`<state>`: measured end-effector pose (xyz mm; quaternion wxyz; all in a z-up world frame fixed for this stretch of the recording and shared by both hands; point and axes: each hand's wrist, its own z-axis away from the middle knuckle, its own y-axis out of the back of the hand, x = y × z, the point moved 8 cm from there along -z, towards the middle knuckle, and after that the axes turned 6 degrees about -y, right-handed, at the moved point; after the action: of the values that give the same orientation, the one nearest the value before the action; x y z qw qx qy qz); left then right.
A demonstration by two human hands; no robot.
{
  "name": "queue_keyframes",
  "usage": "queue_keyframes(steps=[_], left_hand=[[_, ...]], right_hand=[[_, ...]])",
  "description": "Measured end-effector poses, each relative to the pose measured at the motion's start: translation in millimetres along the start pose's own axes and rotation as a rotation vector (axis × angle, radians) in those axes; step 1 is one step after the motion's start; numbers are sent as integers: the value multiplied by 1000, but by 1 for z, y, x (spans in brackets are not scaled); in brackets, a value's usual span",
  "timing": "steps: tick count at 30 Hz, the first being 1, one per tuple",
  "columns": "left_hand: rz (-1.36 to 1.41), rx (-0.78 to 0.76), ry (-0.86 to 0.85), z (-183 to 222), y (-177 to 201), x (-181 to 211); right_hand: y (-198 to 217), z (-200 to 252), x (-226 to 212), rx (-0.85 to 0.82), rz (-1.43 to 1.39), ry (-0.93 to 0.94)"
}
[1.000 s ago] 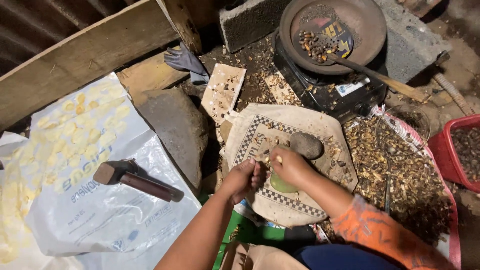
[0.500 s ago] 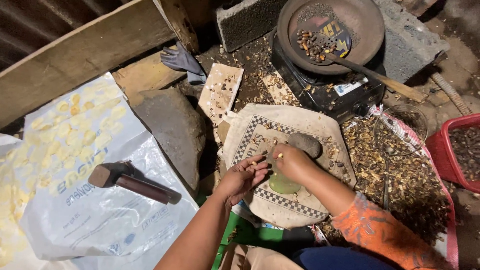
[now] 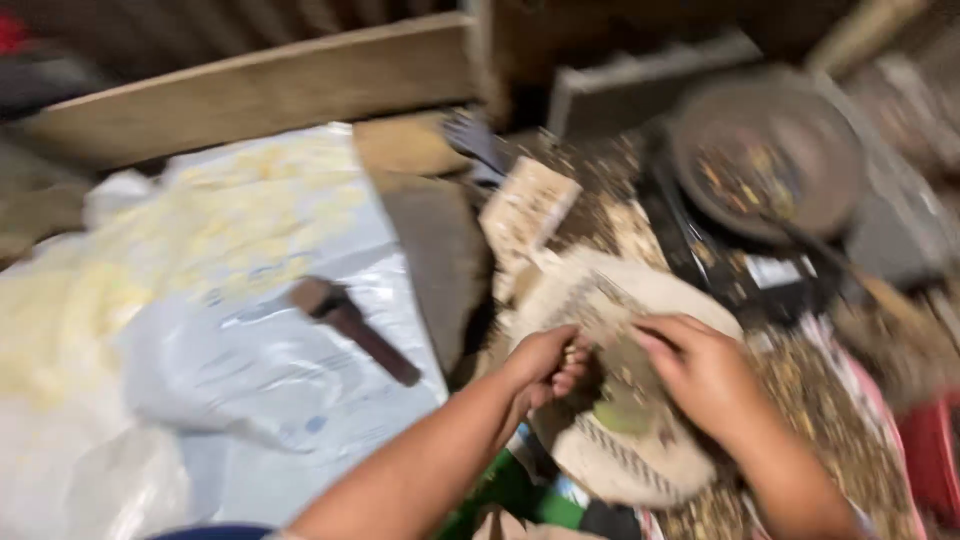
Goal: Cracking open nuts or seeds using a stone and a hammer on a flat surface and sorting the kernels.
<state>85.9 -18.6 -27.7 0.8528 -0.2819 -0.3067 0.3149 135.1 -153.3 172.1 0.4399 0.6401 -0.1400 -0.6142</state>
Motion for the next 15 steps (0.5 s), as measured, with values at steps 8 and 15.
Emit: queue_keyframes(steps=[8, 15], left_hand=[[-718, 32, -462, 188, 26, 260], [-78, 357, -769, 292, 213, 324]], right_hand=[[-26, -31, -207, -89, 190, 206], [-301, -96, -213, -514, 457, 202]])
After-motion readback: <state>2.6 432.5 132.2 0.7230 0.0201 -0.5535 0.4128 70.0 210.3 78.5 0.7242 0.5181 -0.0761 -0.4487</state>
